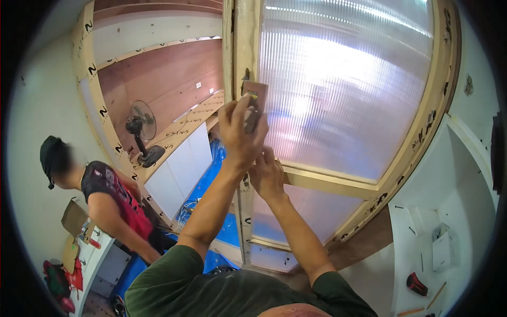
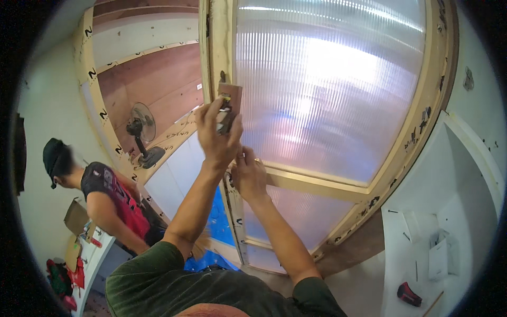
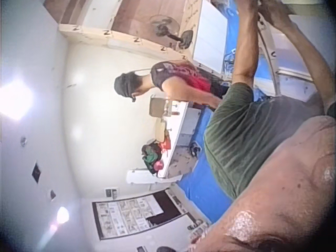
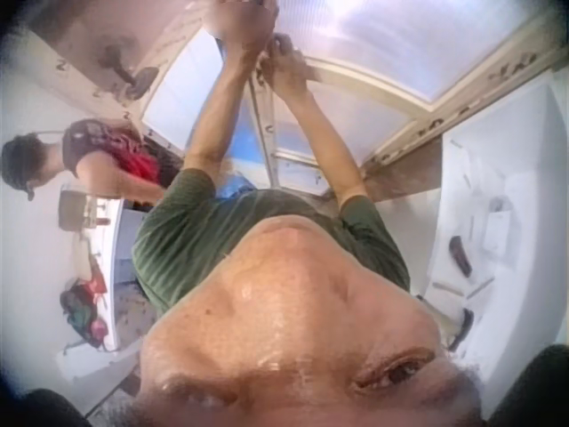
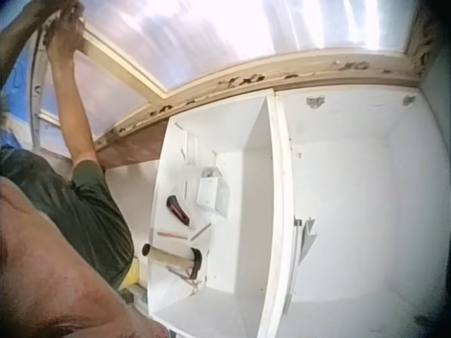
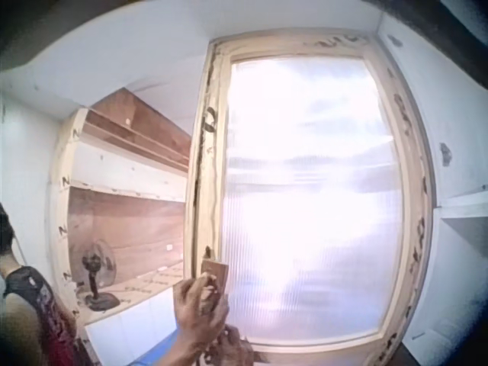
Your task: The person positions a door lock component against a wooden frame, marks points with a pencil, and hammers a nail into the frame. The person then adjusts a strike plate on the door and secures it with screws.
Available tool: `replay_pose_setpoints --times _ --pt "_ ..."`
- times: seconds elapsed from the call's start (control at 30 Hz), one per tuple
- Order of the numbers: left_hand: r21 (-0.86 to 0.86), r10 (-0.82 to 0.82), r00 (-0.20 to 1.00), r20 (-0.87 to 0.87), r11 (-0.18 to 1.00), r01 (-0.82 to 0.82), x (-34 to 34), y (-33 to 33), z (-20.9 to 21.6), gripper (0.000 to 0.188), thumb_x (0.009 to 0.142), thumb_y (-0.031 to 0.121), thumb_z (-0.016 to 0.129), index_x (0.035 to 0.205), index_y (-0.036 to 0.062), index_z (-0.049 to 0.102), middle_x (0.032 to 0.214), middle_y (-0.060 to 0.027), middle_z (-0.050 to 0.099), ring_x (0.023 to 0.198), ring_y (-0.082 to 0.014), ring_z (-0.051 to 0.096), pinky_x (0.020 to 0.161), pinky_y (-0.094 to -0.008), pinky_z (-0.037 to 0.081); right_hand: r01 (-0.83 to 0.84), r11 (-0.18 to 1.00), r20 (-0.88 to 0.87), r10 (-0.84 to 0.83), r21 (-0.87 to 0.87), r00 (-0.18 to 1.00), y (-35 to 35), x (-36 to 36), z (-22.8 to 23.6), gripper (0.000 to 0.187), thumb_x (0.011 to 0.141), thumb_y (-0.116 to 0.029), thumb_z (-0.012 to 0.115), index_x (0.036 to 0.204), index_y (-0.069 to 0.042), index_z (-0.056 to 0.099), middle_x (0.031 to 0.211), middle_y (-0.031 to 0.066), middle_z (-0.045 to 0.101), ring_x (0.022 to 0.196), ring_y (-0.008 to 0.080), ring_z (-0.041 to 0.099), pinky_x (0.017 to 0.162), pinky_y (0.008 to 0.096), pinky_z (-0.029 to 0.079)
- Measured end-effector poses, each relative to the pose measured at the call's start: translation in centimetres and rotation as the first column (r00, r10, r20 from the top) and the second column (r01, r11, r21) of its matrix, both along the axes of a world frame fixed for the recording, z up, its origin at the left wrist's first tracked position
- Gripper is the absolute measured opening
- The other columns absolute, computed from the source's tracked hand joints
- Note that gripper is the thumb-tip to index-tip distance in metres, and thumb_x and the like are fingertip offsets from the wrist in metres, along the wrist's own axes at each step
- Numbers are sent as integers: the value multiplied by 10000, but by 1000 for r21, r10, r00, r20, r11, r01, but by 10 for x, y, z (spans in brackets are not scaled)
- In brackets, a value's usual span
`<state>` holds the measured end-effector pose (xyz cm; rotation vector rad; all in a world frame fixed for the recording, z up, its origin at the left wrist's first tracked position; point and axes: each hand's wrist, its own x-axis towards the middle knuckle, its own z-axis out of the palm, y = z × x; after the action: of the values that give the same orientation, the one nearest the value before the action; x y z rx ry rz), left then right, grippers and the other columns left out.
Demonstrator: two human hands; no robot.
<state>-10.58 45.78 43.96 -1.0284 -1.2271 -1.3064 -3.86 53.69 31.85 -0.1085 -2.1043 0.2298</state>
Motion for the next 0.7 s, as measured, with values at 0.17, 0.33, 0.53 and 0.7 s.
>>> replay_pose_setpoints --times 0.17,0.33,0.53,0.7 --pt "205 -343 937 -72 914 351 29 -66 -17 702 957 259 718 1517 -56 436 1293 -183 606 1111 -271 628 994 -419 520 -117 993 -295 109 -12 949 -12 12 26 851 944 -195 708 1664 -58 274 1585 233 406 1379 440 507 1099 557 454" --pt "212 -496 852 167 862 460 17 -48 5 690 1062 263 680 1603 -37 373 1349 -140 587 1172 -219 639 1050 -365 518 87 962 -119 -57 260 991 -36 -41 68 852 974 -308 664 1678 -62 251 1753 225 213 1637 417 145 1305 594 131" --pt "-25 -44 993 108 999 47 1 -17 12 635 950 118 757 1527 15 513 1305 -193 559 1185 -337 606 1038 -432 522 598 322 -218 -722 734 657 -39 -73 44 719 1100 -373 468 1698 -77 200 1754 136 259 1653 324 140 1342 565 88" --pt "-20 1 997 82 1000 1 -1 10 9 667 905 58 799 1516 42 532 1260 -189 534 1157 -335 605 1001 -436 543 5 928 208 -89 373 974 -29 -42 31 712 1062 -339 486 1681 -63 269 1748 149 278 1646 364 145 1343 563 104"
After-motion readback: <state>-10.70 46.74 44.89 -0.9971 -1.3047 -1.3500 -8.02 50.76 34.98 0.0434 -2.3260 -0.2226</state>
